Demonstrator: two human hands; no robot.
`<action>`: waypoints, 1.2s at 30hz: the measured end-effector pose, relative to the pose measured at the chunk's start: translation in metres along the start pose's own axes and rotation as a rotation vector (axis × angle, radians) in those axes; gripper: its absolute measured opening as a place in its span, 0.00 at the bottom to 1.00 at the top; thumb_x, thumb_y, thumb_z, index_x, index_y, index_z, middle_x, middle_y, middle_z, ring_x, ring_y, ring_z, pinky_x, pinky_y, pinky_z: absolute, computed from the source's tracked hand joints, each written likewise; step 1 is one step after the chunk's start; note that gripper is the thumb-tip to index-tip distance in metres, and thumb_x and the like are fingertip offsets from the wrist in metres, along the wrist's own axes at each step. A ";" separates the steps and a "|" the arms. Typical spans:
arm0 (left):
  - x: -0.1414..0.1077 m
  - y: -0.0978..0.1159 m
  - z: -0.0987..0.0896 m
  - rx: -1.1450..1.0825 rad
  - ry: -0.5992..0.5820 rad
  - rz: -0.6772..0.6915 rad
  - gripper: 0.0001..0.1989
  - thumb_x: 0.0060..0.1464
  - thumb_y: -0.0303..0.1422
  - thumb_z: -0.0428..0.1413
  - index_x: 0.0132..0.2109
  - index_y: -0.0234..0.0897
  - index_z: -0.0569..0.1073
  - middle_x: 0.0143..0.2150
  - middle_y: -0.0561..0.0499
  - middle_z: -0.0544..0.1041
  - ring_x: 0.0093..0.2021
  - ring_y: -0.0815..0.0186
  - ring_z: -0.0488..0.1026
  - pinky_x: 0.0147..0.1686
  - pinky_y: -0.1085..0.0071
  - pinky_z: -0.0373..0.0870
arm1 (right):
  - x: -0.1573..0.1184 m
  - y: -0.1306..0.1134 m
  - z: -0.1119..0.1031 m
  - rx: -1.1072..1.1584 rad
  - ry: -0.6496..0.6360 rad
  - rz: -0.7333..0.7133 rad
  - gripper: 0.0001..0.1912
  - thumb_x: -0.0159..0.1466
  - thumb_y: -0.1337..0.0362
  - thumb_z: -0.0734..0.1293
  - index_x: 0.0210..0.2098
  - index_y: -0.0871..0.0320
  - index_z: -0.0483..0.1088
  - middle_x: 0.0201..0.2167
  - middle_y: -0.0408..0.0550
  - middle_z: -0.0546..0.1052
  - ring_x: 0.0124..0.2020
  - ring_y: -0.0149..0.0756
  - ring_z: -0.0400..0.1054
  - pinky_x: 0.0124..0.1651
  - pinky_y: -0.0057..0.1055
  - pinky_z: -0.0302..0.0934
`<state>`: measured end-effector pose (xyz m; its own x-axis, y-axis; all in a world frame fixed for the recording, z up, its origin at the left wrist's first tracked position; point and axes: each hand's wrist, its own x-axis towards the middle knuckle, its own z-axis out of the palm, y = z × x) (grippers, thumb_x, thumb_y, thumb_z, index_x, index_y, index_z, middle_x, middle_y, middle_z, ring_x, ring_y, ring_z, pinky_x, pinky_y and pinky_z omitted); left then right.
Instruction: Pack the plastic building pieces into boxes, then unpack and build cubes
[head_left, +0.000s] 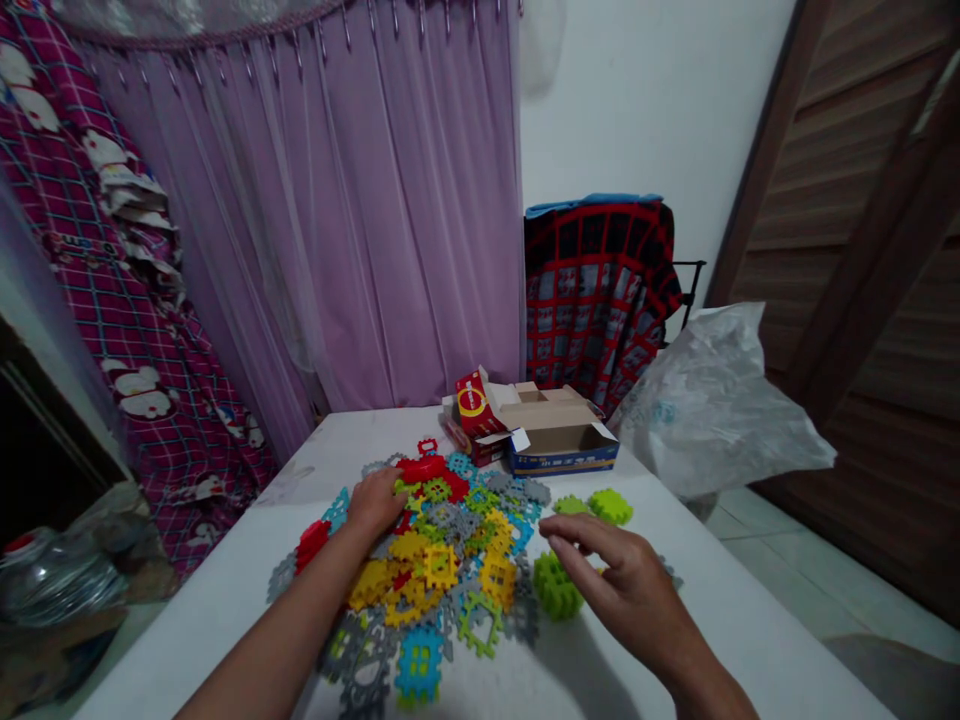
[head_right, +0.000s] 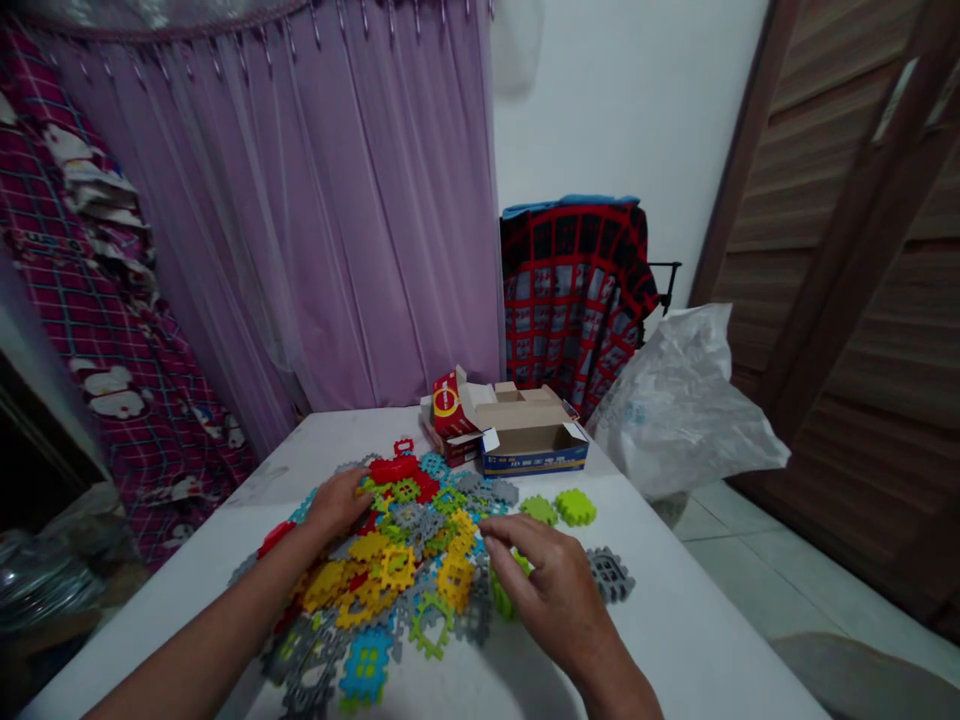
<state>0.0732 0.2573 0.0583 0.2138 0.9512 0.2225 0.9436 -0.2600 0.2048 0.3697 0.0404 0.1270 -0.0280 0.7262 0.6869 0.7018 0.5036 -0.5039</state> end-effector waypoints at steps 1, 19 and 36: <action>0.007 0.002 0.003 0.004 0.016 -0.006 0.20 0.60 0.41 0.55 0.55 0.37 0.70 0.58 0.44 0.71 0.54 0.58 0.71 0.52 0.51 0.70 | 0.000 0.003 0.002 -0.011 -0.004 0.007 0.11 0.66 0.63 0.63 0.38 0.53 0.78 0.34 0.45 0.83 0.33 0.34 0.78 0.36 0.26 0.71; -0.130 -0.071 -0.061 -0.238 0.850 -0.292 0.19 0.55 0.48 0.52 0.42 0.40 0.78 0.31 0.51 0.74 0.33 0.64 0.71 0.37 0.68 0.69 | 0.002 0.007 0.014 -0.006 -0.065 -0.013 0.13 0.65 0.60 0.62 0.38 0.51 0.79 0.34 0.46 0.83 0.32 0.37 0.79 0.31 0.28 0.74; -0.166 -0.078 -0.084 -0.315 0.911 -0.359 0.20 0.54 0.49 0.53 0.43 0.39 0.78 0.31 0.52 0.73 0.33 0.65 0.71 0.37 0.68 0.69 | -0.011 0.001 0.008 -0.082 -0.043 -0.052 0.15 0.66 0.54 0.63 0.37 0.51 0.80 0.34 0.46 0.83 0.32 0.38 0.79 0.32 0.26 0.75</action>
<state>-0.0566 0.1056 0.0853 -0.4647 0.5288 0.7103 0.7767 -0.1417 0.6137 0.3650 0.0367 0.1150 -0.0948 0.7202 0.6873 0.7546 0.5023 -0.4222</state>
